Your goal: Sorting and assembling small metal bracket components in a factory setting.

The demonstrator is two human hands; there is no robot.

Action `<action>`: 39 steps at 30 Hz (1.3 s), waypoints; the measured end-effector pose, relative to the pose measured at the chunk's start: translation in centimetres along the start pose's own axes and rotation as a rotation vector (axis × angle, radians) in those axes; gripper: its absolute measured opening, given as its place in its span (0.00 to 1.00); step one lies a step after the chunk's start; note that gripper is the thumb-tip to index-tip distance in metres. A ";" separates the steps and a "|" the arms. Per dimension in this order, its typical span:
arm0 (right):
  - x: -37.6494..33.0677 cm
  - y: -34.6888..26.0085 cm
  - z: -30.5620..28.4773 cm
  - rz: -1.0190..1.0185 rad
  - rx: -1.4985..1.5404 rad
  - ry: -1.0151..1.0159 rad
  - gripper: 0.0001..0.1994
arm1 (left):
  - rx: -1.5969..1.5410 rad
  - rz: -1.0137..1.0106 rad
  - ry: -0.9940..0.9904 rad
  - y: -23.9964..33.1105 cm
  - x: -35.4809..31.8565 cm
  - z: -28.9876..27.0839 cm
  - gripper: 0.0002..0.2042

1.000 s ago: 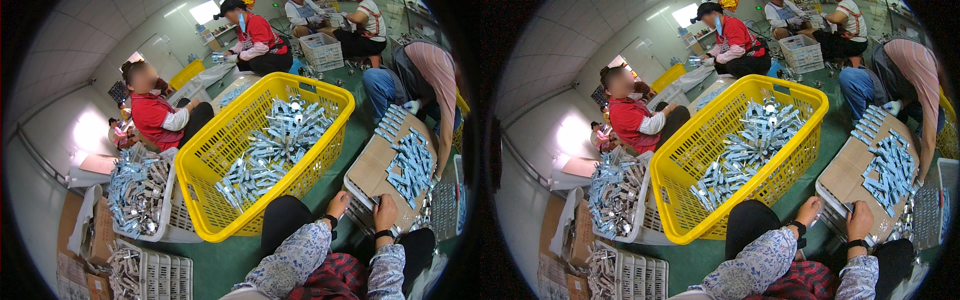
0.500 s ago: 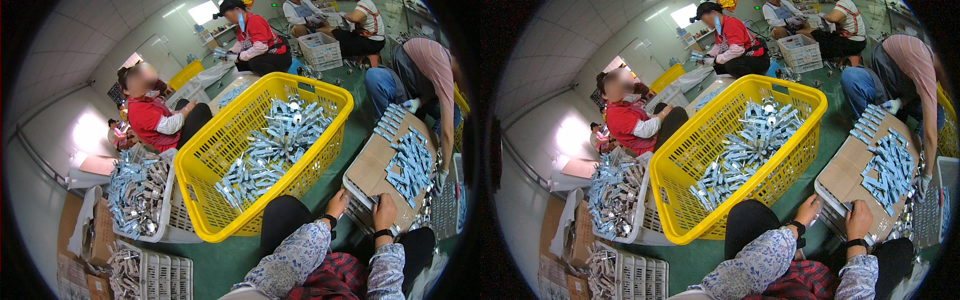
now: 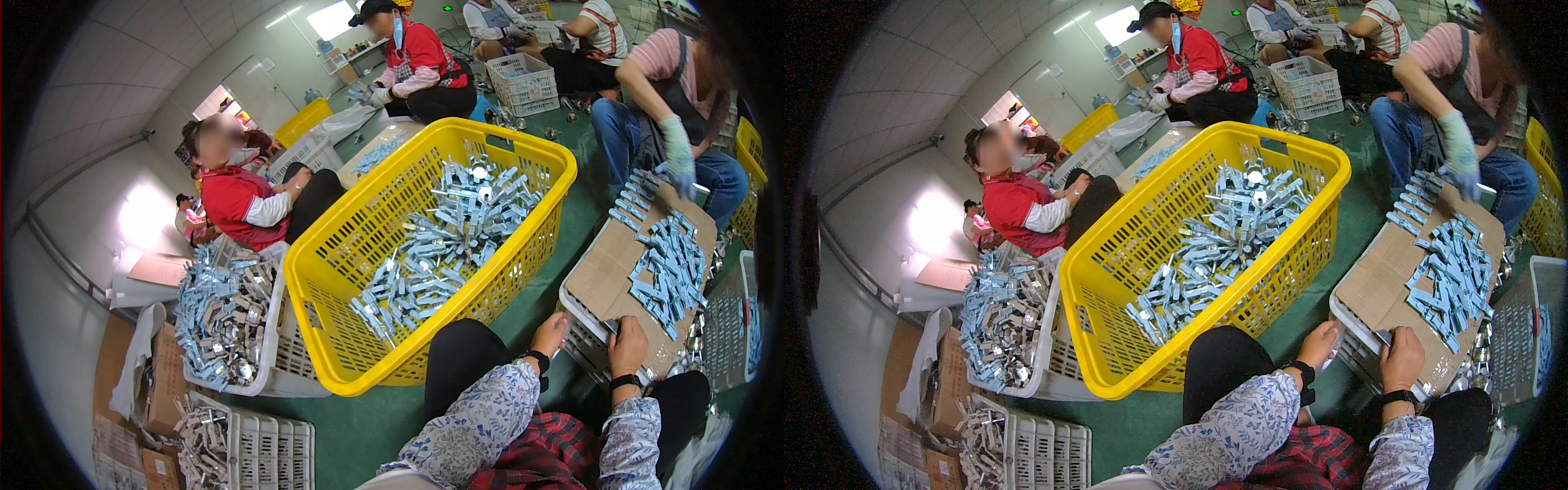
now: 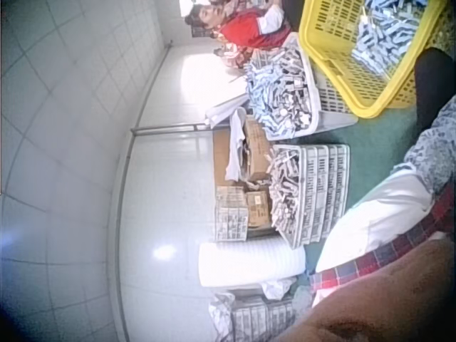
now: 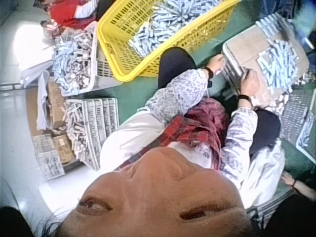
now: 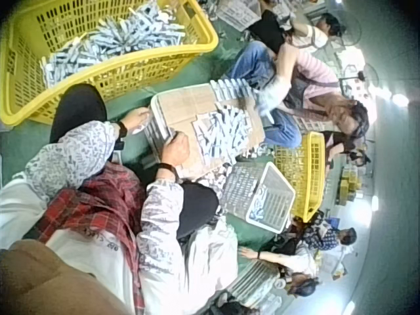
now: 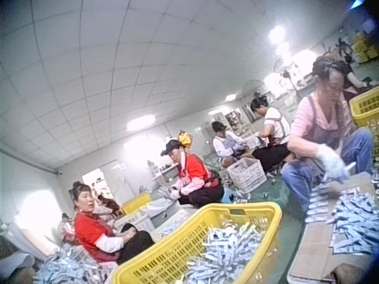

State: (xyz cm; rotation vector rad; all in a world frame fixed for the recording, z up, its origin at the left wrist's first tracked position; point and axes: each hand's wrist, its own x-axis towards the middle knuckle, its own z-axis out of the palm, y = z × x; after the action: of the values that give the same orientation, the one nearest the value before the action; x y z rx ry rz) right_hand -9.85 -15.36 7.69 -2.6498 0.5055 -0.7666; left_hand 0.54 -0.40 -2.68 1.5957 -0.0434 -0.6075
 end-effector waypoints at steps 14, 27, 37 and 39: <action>-0.8 0.9 -0.4 -0.011 -0.021 0.011 0.11 | 0.007 0.002 -0.036 -1.0 -0.1 1.0 0.18; 0.1 1.9 0.3 -0.066 0.005 0.044 0.12 | -0.041 0.009 -0.038 1.0 -0.2 -0.2 0.16; -0.2 2.3 0.5 -0.075 0.012 0.074 0.11 | -0.084 -0.010 -0.046 1.6 -0.9 0.0 0.16; -0.2 2.4 0.6 -0.083 0.013 0.088 0.11 | -0.070 -0.008 -0.045 1.7 -1.0 -0.2 0.16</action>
State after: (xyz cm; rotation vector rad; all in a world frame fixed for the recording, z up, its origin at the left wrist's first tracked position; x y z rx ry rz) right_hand -10.25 -17.23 6.18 -2.6482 0.4128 -0.9111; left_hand 0.31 -0.11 -0.74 1.5155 -0.0491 -0.6445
